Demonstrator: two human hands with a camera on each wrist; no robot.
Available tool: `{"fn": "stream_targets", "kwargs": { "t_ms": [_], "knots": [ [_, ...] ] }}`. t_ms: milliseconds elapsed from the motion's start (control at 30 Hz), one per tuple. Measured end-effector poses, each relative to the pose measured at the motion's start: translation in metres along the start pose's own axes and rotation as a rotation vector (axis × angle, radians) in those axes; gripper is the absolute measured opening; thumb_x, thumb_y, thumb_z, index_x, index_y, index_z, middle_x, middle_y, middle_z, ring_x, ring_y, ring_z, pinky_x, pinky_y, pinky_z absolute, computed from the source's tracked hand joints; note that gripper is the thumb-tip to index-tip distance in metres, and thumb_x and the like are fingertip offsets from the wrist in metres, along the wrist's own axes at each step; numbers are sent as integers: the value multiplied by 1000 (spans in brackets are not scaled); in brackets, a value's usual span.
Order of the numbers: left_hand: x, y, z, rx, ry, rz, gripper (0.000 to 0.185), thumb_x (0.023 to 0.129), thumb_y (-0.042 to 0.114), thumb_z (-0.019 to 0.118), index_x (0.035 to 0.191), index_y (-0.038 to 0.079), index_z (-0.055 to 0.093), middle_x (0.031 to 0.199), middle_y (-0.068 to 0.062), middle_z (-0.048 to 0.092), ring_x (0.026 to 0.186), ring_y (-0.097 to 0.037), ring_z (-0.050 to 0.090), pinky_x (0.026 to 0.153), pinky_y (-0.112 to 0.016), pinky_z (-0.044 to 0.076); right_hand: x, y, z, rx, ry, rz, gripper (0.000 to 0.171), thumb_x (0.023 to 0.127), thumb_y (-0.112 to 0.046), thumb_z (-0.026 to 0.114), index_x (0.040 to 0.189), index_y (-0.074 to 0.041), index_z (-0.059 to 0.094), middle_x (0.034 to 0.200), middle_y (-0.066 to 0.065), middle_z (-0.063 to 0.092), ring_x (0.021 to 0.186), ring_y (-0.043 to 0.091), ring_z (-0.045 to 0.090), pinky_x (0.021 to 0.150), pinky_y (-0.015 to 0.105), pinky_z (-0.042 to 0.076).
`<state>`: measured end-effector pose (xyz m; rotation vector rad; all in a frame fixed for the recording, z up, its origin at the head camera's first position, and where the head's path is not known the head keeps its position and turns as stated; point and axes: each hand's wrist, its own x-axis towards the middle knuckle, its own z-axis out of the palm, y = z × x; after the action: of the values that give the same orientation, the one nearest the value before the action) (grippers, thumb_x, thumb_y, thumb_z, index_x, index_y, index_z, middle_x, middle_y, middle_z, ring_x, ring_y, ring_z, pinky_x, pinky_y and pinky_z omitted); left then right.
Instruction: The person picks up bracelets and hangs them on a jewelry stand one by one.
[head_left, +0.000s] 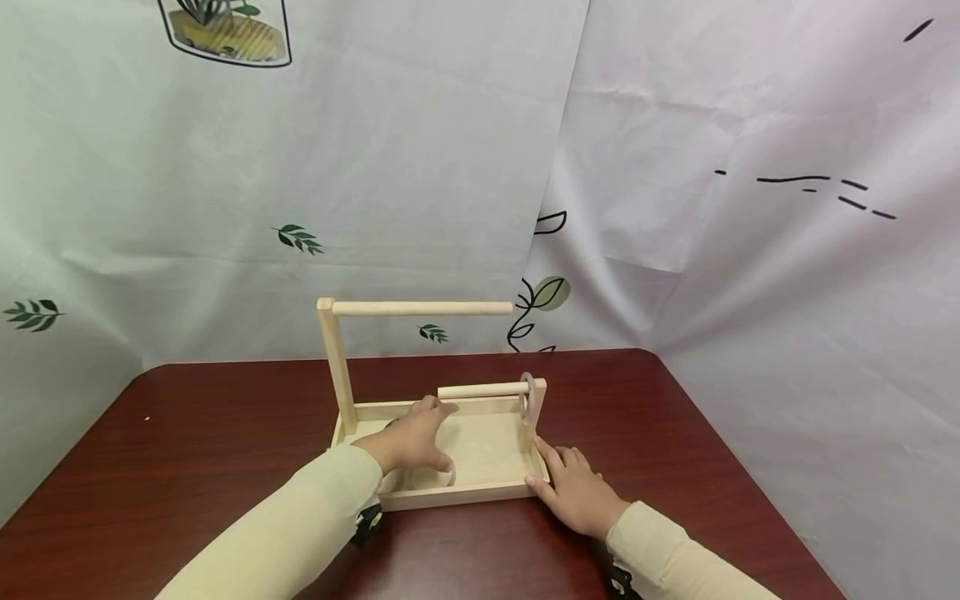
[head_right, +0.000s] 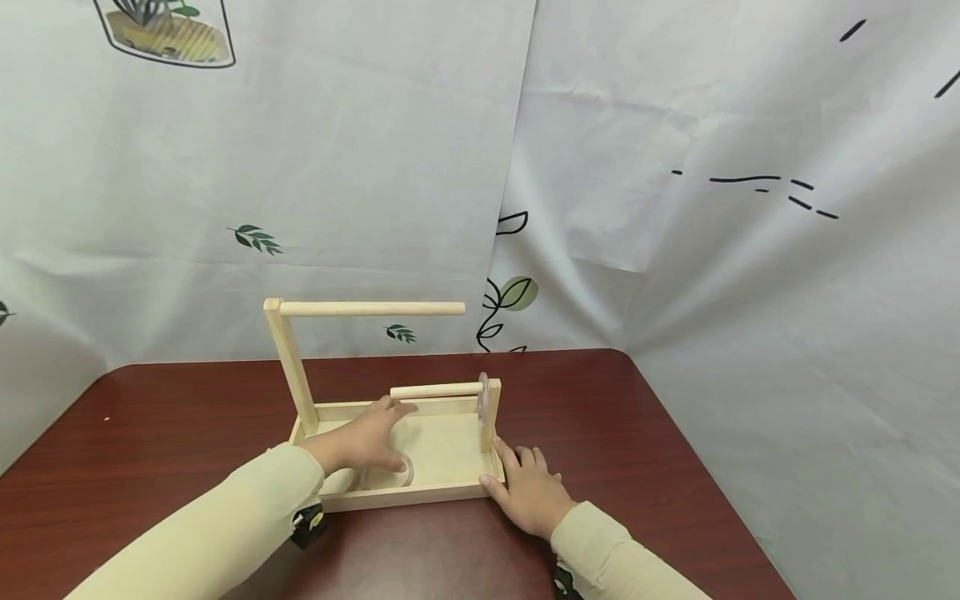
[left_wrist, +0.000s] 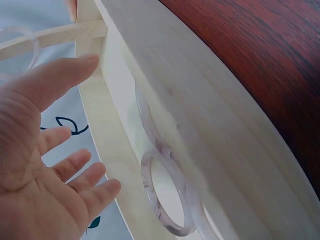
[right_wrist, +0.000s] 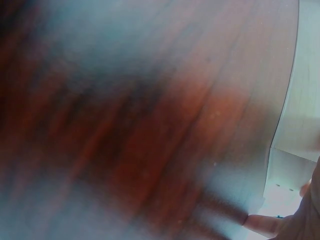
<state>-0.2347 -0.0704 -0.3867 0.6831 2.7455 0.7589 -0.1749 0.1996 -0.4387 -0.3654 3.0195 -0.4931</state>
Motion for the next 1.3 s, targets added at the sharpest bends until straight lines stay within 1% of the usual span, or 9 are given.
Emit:
{"fn": "stream_targets", "kwargs": {
  "t_ms": [200,300,467,633,733,867,1067,1300],
  "knots": [
    [-7,0,-2,35,-7,13,86,61,16,88,137,2,50,129,-18,49,123,-37,45,94,-55,40,0,0,0,0,-7,3,65,98,-54,44,152,-20,32,135,21,47,129,37,41,86,72,37],
    [-11,0,-2,49,-11,18,86,60,15,89,136,2,51,127,-15,51,122,-35,45,95,-53,38,0,0,0,-3,-11,2,66,98,-54,44,152,-20,31,135,21,46,129,38,41,86,72,37],
    [-16,-2,0,61,-17,45,83,57,11,89,132,0,54,115,-12,51,109,-33,48,92,-50,37,0,0,0,-4,-12,4,66,98,-54,44,152,-19,32,135,21,46,129,38,41,86,72,38],
    [-18,-7,2,41,-34,82,81,57,3,88,131,-3,53,107,-12,50,98,-28,48,87,-43,43,0,0,0,-3,-7,9,66,98,-54,44,152,-19,32,135,21,47,129,37,41,86,71,38],
    [-19,-10,3,23,-47,94,80,58,0,87,130,-4,53,105,-13,50,96,-26,49,85,-39,45,0,0,0,-7,-7,6,66,98,-54,44,152,-20,32,135,20,47,129,37,41,86,71,38],
    [-20,-12,2,14,-65,110,78,59,-3,86,129,-4,54,105,-14,50,94,-25,47,81,-37,45,0,0,0,-5,-10,6,66,98,-54,44,152,-19,32,135,21,47,129,37,41,86,71,39],
    [-20,-16,0,64,-89,155,75,59,-6,83,128,-2,54,104,-12,50,88,-20,45,75,-31,45,-1,-1,-1,2,-12,9,65,98,-53,45,152,-20,32,135,20,47,128,37,41,86,70,39],
    [-19,-19,2,100,-84,206,73,57,-9,80,126,-2,57,103,-9,51,90,-21,46,75,-29,45,-2,-3,-3,3,-13,9,65,98,-53,45,152,-19,33,135,20,47,128,37,41,85,70,39]
  ]
}}
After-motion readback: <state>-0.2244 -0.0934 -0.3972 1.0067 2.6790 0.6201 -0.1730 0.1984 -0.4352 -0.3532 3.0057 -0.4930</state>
